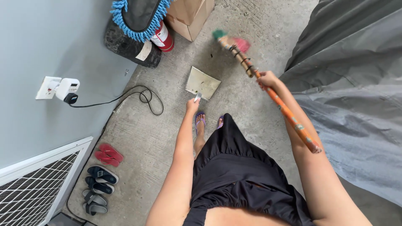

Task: Sweeping the garage floor and stairs with a broom and dustpan.

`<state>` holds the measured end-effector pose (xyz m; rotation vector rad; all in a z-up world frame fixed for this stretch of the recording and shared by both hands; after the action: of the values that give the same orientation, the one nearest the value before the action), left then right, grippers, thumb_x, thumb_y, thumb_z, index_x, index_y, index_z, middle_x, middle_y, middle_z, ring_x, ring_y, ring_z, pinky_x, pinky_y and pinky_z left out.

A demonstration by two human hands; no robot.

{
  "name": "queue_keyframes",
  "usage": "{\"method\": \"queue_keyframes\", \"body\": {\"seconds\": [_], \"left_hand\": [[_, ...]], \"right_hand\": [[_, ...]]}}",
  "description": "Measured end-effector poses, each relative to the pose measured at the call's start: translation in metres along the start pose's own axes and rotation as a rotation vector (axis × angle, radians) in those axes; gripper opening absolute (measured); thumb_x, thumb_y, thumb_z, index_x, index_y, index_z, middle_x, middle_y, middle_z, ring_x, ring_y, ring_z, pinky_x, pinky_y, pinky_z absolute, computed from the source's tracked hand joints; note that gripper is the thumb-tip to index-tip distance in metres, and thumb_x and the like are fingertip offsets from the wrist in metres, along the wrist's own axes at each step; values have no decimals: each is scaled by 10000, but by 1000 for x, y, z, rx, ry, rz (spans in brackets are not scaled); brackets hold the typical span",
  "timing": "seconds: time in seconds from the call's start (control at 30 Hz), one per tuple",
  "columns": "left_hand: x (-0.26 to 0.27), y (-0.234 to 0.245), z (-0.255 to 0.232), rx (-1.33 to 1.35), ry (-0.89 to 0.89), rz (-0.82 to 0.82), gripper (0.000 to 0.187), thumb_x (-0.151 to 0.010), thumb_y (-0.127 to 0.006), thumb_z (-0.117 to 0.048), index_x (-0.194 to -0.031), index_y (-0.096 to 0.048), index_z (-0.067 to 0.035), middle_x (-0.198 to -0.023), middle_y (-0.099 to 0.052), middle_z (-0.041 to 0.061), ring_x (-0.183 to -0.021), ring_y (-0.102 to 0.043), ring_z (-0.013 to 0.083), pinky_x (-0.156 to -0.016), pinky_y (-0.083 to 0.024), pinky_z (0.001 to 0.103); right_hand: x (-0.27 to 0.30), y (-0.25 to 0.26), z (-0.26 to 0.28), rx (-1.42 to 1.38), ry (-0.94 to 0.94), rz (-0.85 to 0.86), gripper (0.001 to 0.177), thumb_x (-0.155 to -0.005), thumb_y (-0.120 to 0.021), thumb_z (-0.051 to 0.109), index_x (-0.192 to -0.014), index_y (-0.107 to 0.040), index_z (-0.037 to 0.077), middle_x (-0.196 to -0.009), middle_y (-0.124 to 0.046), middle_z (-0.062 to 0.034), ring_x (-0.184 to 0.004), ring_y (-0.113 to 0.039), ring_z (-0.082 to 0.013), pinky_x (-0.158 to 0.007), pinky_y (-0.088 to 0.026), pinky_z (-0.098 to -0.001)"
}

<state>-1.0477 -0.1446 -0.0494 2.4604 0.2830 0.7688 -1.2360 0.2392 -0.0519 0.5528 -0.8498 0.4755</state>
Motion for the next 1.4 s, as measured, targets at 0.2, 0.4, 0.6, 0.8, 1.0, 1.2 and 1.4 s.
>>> {"method": "queue_keyframes", "body": {"seconds": [0.2,0.4,0.6,0.8,1.0,1.2,1.4], "left_hand": [[-40,-9,14,73,38,10,377,-939,-670,-425,-895,-727,-56,-742,-724,140,-721,-718,339,-712,-544,443],[-47,-1,35,-11,3,27,369,-955,-667,-414,-890,-754,-62,-760,-735,146,-738,-703,347,-712,-525,445],[-55,17,33,31,29,28,354,-944,-674,-395,-889,-748,-54,-749,-713,165,-705,-696,345,-689,-527,452],[-74,28,41,-17,-24,137,360,-937,-664,-392,-887,-728,-42,-754,-725,166,-712,-711,350,-694,-528,454],[-81,39,30,-44,-51,89,351,-919,-678,-396,-931,-737,-51,-829,-728,198,-799,-708,395,-728,-536,479],[-88,32,33,-24,-36,61,362,-940,-681,-400,-935,-736,-43,-837,-729,199,-809,-697,401,-729,-528,474],[-104,23,51,1,14,128,359,-928,-684,-397,-951,-726,-41,-812,-740,194,-769,-727,361,-720,-543,455]], "right_hand": [[82,-40,0,342,72,207,566,-876,-676,82,-1434,-585,59,-688,-644,-104,-514,-603,-167,-485,-528,-345],[240,14,6,129,-67,227,725,-849,-667,60,-1531,-440,157,-690,-623,-47,-469,-538,-144,-408,-465,-336],[155,18,61,219,113,-10,672,-887,-636,45,-1537,-498,144,-700,-591,-49,-516,-553,-126,-459,-481,-306],[-21,-35,2,-28,27,-10,568,-881,-616,-9,-1444,-568,49,-763,-629,-83,-508,-592,-157,-439,-523,-354],[93,-100,14,11,11,252,691,-873,-633,46,-1534,-468,161,-693,-620,-24,-489,-564,-117,-443,-518,-295],[225,-29,26,-112,-31,240,745,-884,-644,81,-1574,-384,189,-603,-505,-10,-435,-472,-103,-383,-424,-293],[144,-19,36,-327,89,115,685,-928,-594,99,-1581,-392,132,-689,-516,2,-470,-469,-93,-422,-433,-271]]}}
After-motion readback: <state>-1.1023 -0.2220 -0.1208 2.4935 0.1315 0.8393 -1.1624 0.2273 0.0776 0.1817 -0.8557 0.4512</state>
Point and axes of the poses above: each hand's wrist, its own x-axis away from the middle knuckle, its own y-axis out of the back of the hand, z = x × y, the point moved 5 cm from there along -x, towards the middle knuckle
